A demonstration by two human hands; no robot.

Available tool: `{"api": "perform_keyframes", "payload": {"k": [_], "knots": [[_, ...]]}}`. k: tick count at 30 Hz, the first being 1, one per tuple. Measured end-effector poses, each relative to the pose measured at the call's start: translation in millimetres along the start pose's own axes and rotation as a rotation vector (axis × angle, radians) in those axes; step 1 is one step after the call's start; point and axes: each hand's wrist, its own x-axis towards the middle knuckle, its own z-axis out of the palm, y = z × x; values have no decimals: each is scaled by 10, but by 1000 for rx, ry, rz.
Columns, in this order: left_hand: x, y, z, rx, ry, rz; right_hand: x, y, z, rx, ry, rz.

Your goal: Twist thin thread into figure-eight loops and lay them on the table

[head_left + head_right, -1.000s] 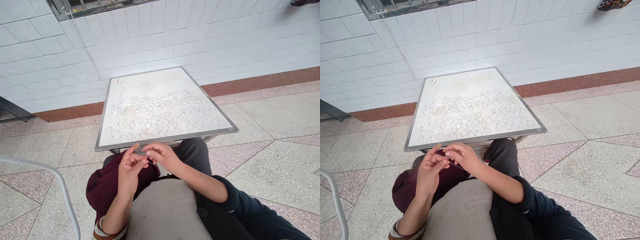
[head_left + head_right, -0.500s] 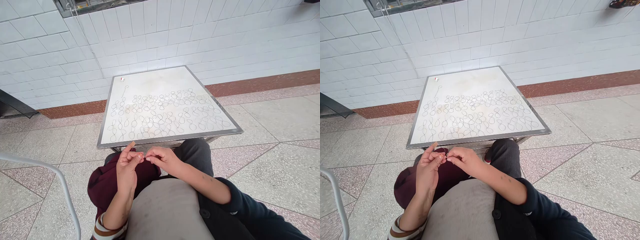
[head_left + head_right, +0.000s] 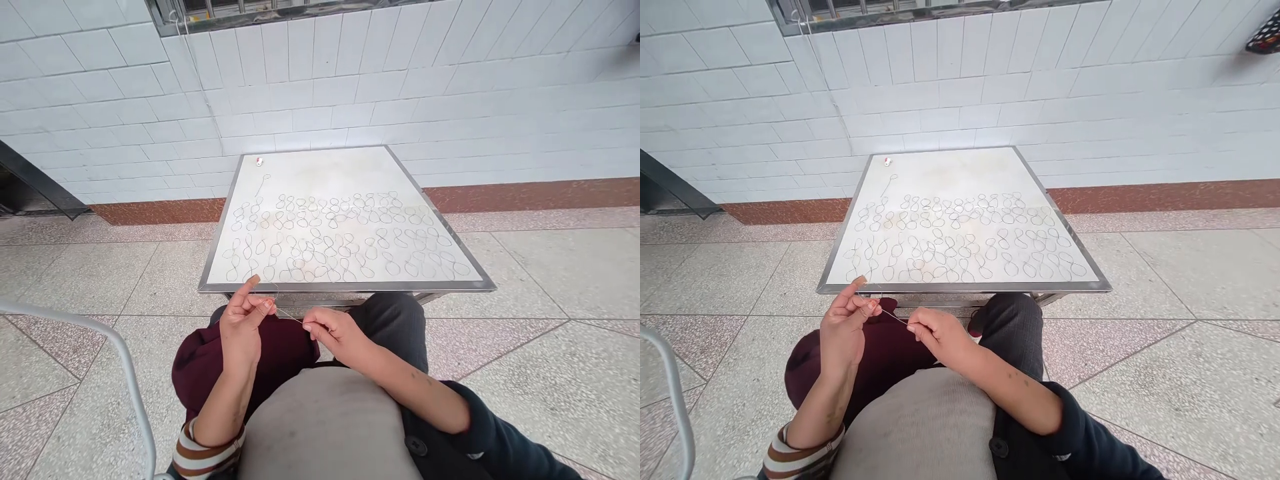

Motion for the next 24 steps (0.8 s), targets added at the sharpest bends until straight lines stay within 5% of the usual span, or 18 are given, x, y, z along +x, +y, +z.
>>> {"api": "perform_keyframes", "payload": {"k": [6, 13, 24], "knots": [[78, -40, -49, 5, 10, -19, -105, 182, 10, -179, -67, 65], [121, -128, -78, 106, -20, -37, 43, 208, 11, -625, 144, -111], [207, -207, -74, 48, -57, -121, 209, 189, 181, -299, 187, -156]]}}
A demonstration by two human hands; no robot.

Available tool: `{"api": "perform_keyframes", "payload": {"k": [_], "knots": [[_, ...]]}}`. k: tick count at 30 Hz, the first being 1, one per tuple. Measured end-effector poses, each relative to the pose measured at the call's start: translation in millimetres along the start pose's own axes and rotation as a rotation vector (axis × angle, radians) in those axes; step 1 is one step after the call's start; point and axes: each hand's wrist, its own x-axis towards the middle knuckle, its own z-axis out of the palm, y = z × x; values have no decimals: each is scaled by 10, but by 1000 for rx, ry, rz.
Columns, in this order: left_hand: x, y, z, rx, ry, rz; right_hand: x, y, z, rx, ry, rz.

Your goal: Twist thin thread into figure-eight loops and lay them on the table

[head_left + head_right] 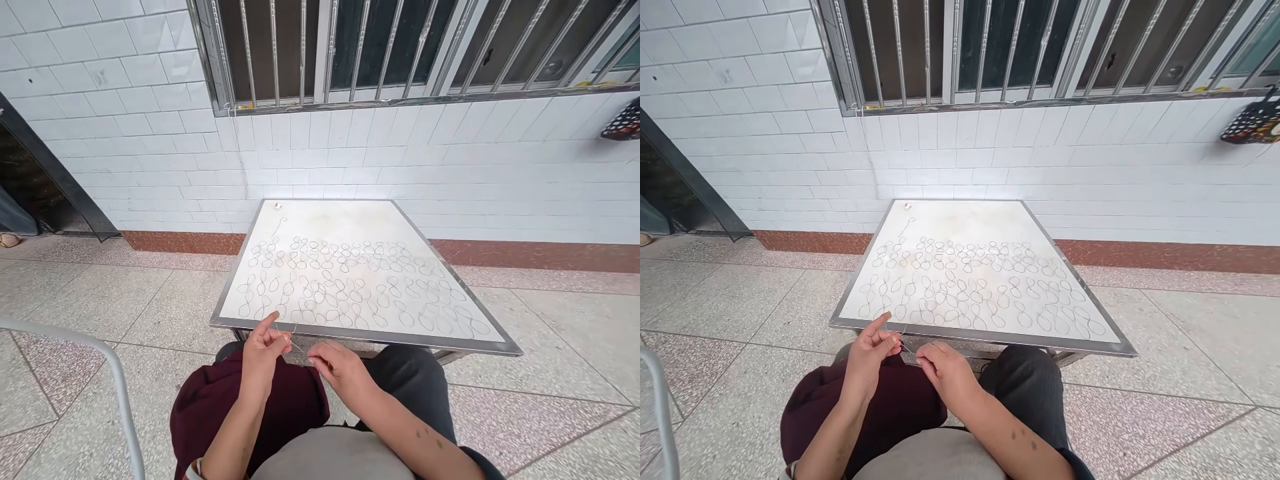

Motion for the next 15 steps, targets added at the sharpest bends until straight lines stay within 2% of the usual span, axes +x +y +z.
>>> {"api": "perform_keyframes", "payload": {"k": [10, 15], "knots": [[128, 19, 139, 51, -46, 26, 97, 89, 12, -58, 56, 15], [175, -70, 82, 88, -39, 47, 188, 148, 7, -73, 73, 67]]}}
